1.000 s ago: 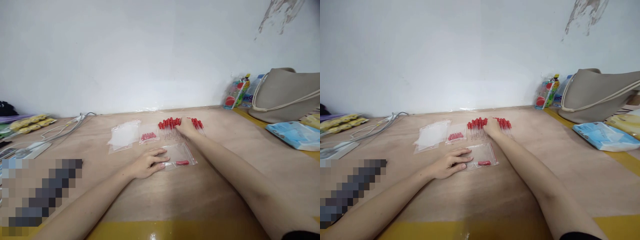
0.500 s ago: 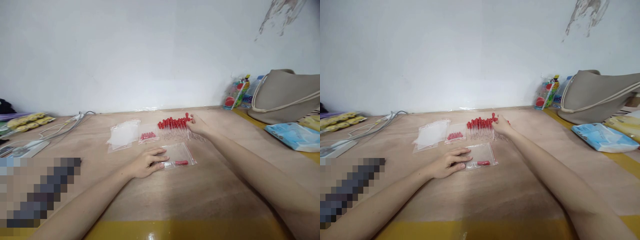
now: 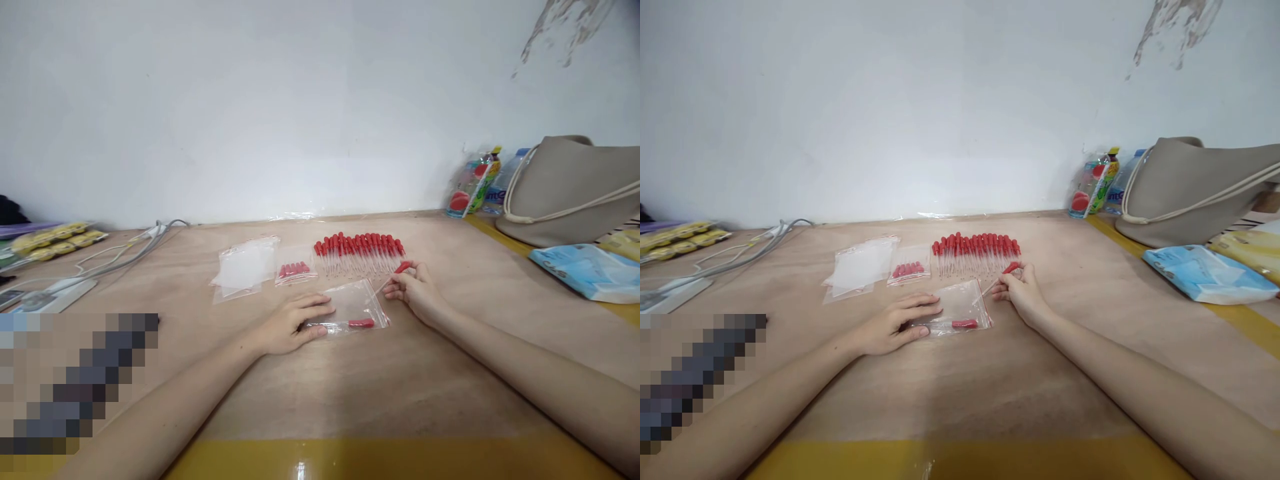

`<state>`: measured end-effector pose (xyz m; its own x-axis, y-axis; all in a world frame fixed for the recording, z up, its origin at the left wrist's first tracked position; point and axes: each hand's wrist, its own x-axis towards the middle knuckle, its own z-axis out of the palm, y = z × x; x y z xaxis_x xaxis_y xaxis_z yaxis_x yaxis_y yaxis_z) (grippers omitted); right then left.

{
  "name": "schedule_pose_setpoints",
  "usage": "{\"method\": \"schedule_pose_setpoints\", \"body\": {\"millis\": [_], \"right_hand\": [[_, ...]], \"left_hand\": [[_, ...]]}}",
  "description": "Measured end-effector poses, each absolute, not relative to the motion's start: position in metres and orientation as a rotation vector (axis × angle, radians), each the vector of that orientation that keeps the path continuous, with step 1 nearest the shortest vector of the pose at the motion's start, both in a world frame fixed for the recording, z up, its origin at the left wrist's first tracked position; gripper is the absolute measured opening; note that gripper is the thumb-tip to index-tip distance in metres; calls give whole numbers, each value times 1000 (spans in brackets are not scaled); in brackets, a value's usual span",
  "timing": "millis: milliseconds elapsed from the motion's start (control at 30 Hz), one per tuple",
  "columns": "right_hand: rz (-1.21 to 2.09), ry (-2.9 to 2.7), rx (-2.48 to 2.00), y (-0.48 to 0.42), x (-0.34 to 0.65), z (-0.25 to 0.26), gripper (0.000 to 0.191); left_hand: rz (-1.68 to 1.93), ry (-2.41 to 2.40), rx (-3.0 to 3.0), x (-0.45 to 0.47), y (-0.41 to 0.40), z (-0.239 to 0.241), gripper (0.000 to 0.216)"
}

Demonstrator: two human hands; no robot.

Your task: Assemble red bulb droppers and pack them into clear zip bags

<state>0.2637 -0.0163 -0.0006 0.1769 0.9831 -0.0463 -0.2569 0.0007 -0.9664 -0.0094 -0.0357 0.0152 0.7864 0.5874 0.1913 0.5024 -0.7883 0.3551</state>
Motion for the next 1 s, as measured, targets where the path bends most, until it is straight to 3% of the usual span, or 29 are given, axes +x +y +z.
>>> {"method": "schedule_pose_setpoints", "body": {"millis": [200,333,633,1000], "right_hand": [[1407,-960,-1163,-26,272,-2,26],[1531,-1364,-1223,-23,285,1,26],[1384,-1611,-1217,-25,274,4,32],[1474,-1568,-1198,-39,261,10,38]], "left_hand": [[447,842,2687,-8,-39,18,49],[447,851,2685,-7,-39,19,48],[461,833,2680,-7,-37,18,48],[445,837,2691,-6,-38,18,46]]}}
